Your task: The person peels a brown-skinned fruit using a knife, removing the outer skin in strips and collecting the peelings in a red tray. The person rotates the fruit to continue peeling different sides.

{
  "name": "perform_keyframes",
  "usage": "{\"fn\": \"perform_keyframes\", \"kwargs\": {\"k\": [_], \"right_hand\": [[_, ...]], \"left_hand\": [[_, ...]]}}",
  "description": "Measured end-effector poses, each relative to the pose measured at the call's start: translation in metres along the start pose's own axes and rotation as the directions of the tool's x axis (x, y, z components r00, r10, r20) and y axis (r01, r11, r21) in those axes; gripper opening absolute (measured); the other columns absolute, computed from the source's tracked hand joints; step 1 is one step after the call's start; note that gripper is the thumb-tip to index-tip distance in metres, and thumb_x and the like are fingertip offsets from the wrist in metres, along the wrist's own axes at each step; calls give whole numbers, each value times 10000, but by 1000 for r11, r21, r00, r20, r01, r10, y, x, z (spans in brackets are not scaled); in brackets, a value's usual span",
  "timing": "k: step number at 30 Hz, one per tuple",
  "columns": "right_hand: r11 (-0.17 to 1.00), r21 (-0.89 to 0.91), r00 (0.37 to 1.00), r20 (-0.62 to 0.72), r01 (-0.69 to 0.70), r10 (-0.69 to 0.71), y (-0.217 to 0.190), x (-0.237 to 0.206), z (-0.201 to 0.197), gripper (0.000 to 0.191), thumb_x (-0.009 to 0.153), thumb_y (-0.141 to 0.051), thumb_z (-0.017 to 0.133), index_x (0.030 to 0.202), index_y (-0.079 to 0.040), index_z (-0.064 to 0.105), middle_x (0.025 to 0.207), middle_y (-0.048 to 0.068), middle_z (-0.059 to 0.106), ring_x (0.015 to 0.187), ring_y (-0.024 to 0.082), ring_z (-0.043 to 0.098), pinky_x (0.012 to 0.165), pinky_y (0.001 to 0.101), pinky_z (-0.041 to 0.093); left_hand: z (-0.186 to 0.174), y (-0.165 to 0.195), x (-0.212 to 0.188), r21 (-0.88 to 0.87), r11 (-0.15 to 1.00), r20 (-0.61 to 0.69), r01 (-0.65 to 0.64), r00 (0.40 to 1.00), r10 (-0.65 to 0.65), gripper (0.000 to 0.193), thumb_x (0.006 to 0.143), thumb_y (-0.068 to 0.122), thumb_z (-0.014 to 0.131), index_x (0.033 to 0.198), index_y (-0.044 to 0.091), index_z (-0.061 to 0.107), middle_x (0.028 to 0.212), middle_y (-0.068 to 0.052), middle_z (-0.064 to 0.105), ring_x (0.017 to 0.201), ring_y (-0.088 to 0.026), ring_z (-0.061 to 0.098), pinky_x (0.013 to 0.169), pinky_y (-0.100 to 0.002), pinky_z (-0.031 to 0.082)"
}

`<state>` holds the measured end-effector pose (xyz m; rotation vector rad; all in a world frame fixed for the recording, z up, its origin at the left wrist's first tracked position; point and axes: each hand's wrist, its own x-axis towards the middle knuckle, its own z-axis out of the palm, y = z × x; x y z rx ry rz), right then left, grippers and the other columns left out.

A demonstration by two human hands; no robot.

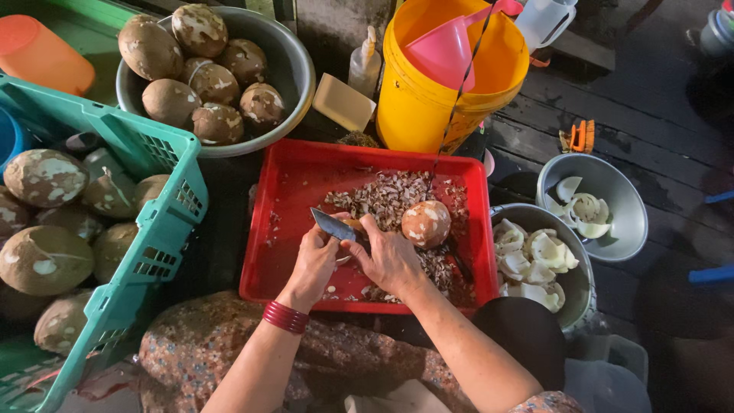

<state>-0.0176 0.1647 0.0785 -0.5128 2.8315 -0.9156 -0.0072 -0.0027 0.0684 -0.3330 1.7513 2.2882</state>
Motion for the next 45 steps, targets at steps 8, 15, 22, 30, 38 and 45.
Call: {"fn": "perform_keyframes", "kwargs": {"k": [8,15,22,30,38,45], "right_hand": [[982,189,999,-48,21,-12,30,9,7,682,1029,-716,295,1125,-84,532,692,130,640,603,299,667,524,419,538],[970,240,998,50,-39,28,15,-6,-13,706,941,-690,318,1443,-202,413,656,162,647,572,374,665,516,481,524],[999,-5,998,-43,44,-44,0,-4,-11,667,977,-669,396,1351,-118,440,669,199,677,677,444,705,550,535,540],[1000,1,999,-29,27,-27,5,0,-1,646,961,-692,336,1122,-86,493,569,144,638,543,350,704,463,445,556],[983,175,996,-84,55,-41,29,10,8,661,1017,-718,335,1059,-96,554,693,123,669,635,280,698,524,395,531],[892,413,983,95,-182,156,21,-1,-12,731,933,-620,370,1560,-249,308,913,137,688,559,312,635,499,416,544]], "left_hand": [[1,-11,6,-121,992,150,-38,987,56,306,1045,99,554,1337,9,569,1171,-68,697,996,-151,703,855,-349,611],[2,-5,9,25,986,74,-164,984,162,365,1025,91,555,1386,38,573,1202,-62,710,1067,-124,682,915,-305,560],[3,0,-1,276,901,70,-334,942,328,420,931,-71,476,1322,-1,612,1218,-95,711,1132,-150,672,989,-290,527],[8,10,-11,340,923,-26,-179,979,200,324,1010,50,499,1314,39,609,1120,-74,730,935,-142,666,818,-309,567],[7,-12,-3,122,976,96,-183,980,172,249,1057,80,581,1288,-9,611,1149,-89,702,979,-114,654,847,-304,582],[3,-14,13,-220,976,-19,2,1000,-6,359,1013,126,516,1369,85,544,1169,-70,702,937,-149,708,809,-315,606]]}}
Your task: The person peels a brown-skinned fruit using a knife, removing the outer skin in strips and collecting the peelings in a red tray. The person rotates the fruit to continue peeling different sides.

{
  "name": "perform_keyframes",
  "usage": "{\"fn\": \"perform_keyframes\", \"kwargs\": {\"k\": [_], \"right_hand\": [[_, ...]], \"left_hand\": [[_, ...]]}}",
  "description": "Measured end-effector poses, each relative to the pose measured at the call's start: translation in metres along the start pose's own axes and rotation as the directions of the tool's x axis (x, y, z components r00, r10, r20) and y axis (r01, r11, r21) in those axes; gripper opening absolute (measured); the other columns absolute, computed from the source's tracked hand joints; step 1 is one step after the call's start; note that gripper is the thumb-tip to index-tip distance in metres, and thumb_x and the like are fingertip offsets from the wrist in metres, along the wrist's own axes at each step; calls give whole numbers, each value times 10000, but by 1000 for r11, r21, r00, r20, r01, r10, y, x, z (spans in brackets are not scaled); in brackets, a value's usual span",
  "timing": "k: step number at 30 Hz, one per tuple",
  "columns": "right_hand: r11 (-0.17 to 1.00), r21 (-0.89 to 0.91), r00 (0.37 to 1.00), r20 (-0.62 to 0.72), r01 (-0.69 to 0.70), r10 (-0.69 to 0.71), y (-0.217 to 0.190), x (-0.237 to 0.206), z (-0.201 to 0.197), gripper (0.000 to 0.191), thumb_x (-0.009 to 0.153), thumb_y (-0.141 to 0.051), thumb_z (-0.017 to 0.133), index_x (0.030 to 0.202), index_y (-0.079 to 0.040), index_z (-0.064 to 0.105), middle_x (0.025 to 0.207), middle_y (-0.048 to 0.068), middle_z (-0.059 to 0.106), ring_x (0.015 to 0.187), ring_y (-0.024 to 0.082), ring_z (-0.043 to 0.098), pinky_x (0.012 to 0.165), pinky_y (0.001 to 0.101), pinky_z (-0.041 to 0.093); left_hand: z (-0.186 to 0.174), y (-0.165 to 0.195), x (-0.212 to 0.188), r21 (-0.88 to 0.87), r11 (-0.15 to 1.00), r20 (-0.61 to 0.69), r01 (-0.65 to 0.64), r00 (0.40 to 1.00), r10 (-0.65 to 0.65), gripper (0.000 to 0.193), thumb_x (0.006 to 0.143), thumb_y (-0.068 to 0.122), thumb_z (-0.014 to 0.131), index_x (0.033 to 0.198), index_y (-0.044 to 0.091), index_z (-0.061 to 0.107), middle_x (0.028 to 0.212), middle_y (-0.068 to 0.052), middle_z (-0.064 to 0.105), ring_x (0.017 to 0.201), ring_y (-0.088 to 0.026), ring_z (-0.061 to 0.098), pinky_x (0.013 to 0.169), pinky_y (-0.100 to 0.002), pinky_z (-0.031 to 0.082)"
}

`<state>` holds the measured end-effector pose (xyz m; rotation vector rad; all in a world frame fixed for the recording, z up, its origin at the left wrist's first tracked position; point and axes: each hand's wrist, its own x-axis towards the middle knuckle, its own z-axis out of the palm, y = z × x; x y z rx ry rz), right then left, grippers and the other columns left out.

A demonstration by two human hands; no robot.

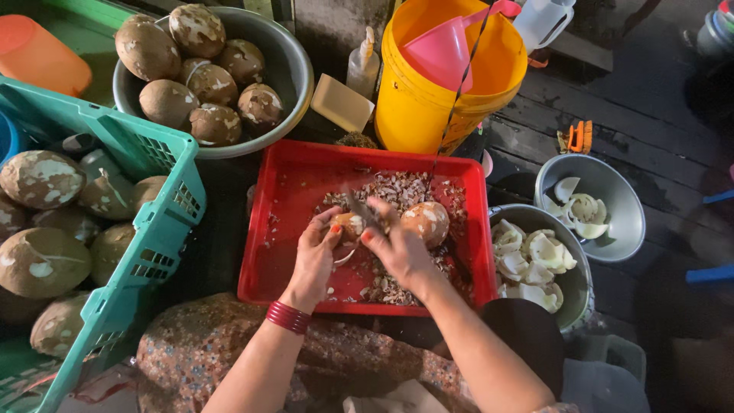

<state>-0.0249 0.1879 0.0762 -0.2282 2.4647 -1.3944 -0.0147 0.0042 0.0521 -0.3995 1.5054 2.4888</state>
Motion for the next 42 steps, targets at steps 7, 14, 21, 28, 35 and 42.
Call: {"fn": "perform_keyframes", "kwargs": {"k": [7,14,21,28,35,42], "right_hand": [[957,-237,978,-86,166,-191,-21,-16,8,646,977,-604,471,1461,-182,399,934,218,745,860,467,714,708,532,535],[949,-300,989,-85,94,-124,-12,-9,12,638,960,-657,438,1293,-114,469,719,193,697,698,408,722,587,494,535],[932,-352,990,-71,89,-121,23,11,21,674,984,-713,408,1042,-61,566,637,154,643,616,346,687,539,462,513],[998,50,992,122,-49,43,19,-2,16,755,964,-767,394,1242,-133,696,662,88,515,534,239,534,465,372,428],[919,-290,962,25,267,-271,-13,-19,-7,1055,842,-806,503,1644,-223,144,960,210,739,624,295,727,601,431,575],[943,-184,960,81,278,-268,-19,-17,-10,1013,857,-801,469,1667,-273,168,1122,216,754,814,365,749,733,488,564]], "left_hand": [[-5,-16,2,-87,994,9,-62,998,63,330,1038,105,546,1355,16,534,1141,-77,678,966,-163,706,846,-334,617],[-3,-16,-5,-18,995,54,-93,994,94,254,1035,73,543,1271,-20,539,1142,-93,653,969,-171,685,844,-362,620],[-3,-13,-2,131,988,105,-80,992,66,304,1049,95,520,1320,-29,580,1211,-95,671,1073,-155,650,947,-334,552],[-6,10,0,145,983,164,-109,983,85,571,933,19,627,1467,174,496,1315,-71,643,1132,-131,627,948,-282,533],[-16,20,-2,180,981,172,-71,984,40,391,996,112,654,1365,2,583,1100,-102,714,848,-130,666,610,-237,506],[-11,22,-7,-64,998,280,-6,960,24,439,1003,200,573,1414,56,524,1132,-32,707,953,-114,718,782,-273,623]]}}
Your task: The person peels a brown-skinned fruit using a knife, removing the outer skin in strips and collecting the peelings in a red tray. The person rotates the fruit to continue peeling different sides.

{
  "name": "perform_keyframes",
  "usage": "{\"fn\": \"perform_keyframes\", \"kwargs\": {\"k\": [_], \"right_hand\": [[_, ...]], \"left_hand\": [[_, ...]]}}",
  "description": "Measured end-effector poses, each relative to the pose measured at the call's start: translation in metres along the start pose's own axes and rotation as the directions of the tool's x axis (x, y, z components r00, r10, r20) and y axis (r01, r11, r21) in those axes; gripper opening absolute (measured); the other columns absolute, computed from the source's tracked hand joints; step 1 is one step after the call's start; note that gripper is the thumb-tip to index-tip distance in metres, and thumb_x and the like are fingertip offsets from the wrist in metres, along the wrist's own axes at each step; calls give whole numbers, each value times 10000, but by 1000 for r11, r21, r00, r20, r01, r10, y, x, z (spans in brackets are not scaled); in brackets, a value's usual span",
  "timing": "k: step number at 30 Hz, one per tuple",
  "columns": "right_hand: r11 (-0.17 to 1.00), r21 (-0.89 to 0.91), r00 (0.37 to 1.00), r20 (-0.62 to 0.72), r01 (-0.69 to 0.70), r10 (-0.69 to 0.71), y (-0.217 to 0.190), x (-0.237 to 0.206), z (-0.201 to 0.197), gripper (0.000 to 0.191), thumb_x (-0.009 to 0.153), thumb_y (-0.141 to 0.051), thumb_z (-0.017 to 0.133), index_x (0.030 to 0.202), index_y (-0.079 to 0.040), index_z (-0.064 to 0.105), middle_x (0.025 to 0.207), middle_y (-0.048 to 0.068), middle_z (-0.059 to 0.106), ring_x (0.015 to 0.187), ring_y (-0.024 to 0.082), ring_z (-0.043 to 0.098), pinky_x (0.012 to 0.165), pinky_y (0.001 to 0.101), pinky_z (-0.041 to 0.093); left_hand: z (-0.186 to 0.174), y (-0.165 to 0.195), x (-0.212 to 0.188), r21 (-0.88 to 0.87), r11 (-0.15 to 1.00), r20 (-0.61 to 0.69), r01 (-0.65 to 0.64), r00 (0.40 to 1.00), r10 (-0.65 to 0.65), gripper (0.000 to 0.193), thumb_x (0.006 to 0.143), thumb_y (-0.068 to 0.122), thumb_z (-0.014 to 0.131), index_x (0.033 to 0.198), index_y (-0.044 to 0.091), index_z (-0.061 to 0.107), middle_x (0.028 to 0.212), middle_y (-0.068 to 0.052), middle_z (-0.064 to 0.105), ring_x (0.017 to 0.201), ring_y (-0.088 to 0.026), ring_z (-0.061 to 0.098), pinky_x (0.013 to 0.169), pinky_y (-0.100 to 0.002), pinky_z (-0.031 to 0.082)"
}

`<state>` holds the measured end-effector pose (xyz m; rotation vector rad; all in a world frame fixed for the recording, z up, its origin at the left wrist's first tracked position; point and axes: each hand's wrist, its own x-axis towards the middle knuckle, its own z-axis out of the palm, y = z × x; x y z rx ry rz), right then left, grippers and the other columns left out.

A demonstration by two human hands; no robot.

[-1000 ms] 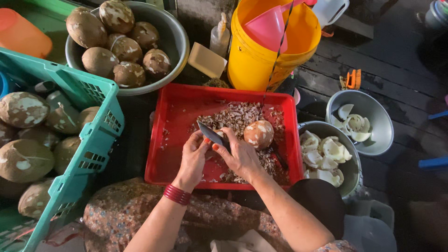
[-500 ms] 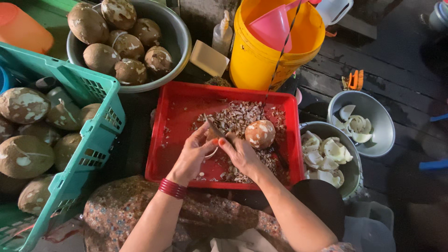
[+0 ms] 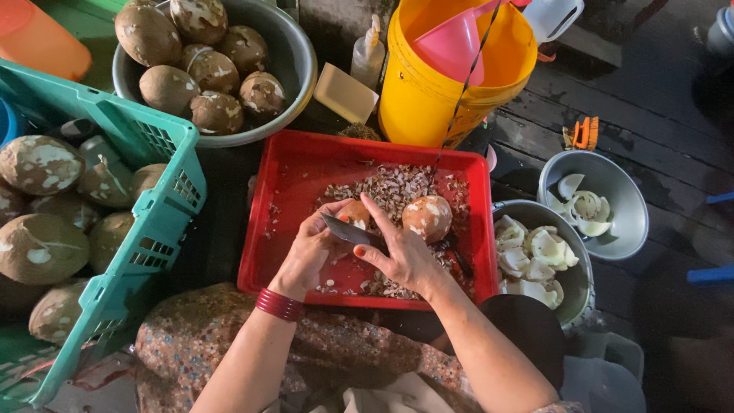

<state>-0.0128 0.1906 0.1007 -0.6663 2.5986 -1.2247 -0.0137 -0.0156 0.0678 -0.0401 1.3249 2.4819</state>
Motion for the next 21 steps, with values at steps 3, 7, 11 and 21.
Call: {"fn": "perform_keyframes", "kwargs": {"k": [3,7,11,21], "right_hand": [[1000,-15,1000,-18,-10,10,4,0,2,1020,859,-817,451,1660,-252,169,1083,220,748,790,365,749,689,491,552],[980,-177,996,-26,-91,88,9,3,7,1005,823,-841,439,1623,-255,275,800,185,758,735,351,750,666,468,560],[987,-119,994,-24,-109,107,12,9,12,898,856,-841,387,1493,-208,375,747,122,732,635,312,735,584,423,580],[977,-202,997,-59,-61,50,13,3,15,908,880,-808,387,1529,-174,341,664,147,704,579,305,688,525,410,527]], "left_hand": [[6,0,-1,34,999,-61,36,998,-34,438,983,130,566,1415,69,526,1134,-42,705,967,-126,717,831,-306,628],[6,-3,0,85,996,-99,28,995,-20,417,988,47,595,1403,30,553,1178,-79,704,986,-145,707,830,-315,597],[5,-11,-1,150,989,-69,13,998,-3,387,998,41,605,1383,13,586,1182,-109,700,996,-158,699,853,-323,603],[5,-7,-2,199,979,-144,46,989,-17,401,944,76,630,1340,44,573,1182,-89,700,1008,-177,704,848,-366,606]]}}
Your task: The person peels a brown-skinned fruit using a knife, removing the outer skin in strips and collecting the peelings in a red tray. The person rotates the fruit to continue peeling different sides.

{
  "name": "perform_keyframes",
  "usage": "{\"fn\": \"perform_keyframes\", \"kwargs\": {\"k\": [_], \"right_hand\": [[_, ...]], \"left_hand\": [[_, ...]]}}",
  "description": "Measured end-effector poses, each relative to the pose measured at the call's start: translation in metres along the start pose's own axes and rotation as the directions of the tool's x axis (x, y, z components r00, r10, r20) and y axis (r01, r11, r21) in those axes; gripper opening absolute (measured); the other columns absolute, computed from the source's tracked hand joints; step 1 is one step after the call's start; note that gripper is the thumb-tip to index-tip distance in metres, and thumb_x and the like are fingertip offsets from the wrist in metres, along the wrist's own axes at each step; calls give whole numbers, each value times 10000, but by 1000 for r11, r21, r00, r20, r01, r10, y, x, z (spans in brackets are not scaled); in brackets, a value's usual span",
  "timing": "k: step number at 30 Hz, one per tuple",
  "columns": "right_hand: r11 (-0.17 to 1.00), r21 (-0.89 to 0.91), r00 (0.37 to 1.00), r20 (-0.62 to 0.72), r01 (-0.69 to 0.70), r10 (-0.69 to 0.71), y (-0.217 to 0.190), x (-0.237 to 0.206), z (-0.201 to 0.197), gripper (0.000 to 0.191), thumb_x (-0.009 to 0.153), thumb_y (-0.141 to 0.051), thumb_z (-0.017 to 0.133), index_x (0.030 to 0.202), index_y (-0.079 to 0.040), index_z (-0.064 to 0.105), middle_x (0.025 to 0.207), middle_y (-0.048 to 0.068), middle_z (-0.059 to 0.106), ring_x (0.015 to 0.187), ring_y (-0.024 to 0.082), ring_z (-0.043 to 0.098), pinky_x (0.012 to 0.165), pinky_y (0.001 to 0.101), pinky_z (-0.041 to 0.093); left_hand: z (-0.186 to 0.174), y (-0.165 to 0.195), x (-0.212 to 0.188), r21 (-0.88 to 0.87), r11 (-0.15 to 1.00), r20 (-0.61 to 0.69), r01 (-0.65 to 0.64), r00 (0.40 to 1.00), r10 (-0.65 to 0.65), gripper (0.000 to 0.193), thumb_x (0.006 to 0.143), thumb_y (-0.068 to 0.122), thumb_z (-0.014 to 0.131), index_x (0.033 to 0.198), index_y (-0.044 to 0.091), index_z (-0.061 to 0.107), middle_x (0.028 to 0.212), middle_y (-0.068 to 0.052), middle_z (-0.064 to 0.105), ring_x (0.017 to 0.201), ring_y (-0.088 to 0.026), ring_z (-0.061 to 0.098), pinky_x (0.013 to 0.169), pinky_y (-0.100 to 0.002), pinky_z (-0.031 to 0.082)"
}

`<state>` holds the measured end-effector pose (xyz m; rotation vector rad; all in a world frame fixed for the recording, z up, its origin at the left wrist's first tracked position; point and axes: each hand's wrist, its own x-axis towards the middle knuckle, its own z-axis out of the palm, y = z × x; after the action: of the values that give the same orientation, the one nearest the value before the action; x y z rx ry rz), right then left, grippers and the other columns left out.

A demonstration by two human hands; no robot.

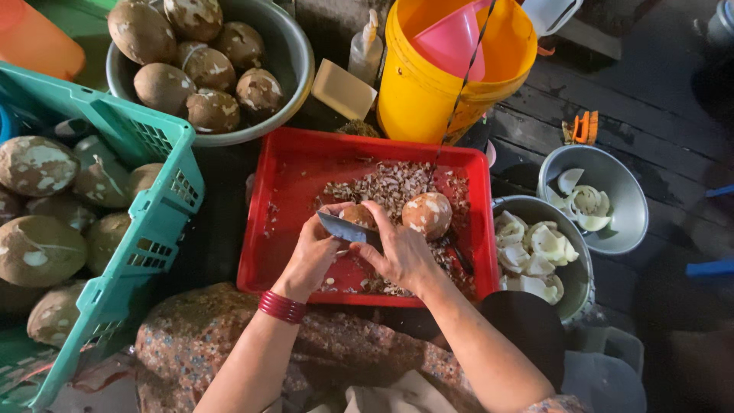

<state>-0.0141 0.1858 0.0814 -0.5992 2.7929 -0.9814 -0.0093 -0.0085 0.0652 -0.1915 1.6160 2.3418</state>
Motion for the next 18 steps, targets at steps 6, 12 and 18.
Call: {"fn": "perform_keyframes", "kwargs": {"k": [6,12,18], "right_hand": [[986,144,995,79,-79,68,-3,8,1,719,935,-725,398,1411,-188,445,792,137,729,586,335,718,505,424,570],[997,77,1000,14,-16,15,-13,2,-3,806,917,-712,440,1483,-149,333,719,180,722,630,385,728,538,479,554],[998,-52,999,15,-38,39,-12,9,3,749,941,-712,442,1408,-131,371,689,199,699,681,415,716,561,502,547]], "left_hand": [[9,-5,-1,53,989,49,-135,990,133,328,985,75,618,1309,36,590,1238,-66,661,1081,-173,694,907,-336,624],[12,5,-5,154,985,-50,-75,995,84,361,953,-34,533,1298,40,609,1172,-76,682,1041,-154,673,874,-307,598],[12,5,-8,220,973,-40,-73,996,83,383,943,-44,506,1296,51,620,1162,-72,689,1015,-135,668,823,-301,587]]}}
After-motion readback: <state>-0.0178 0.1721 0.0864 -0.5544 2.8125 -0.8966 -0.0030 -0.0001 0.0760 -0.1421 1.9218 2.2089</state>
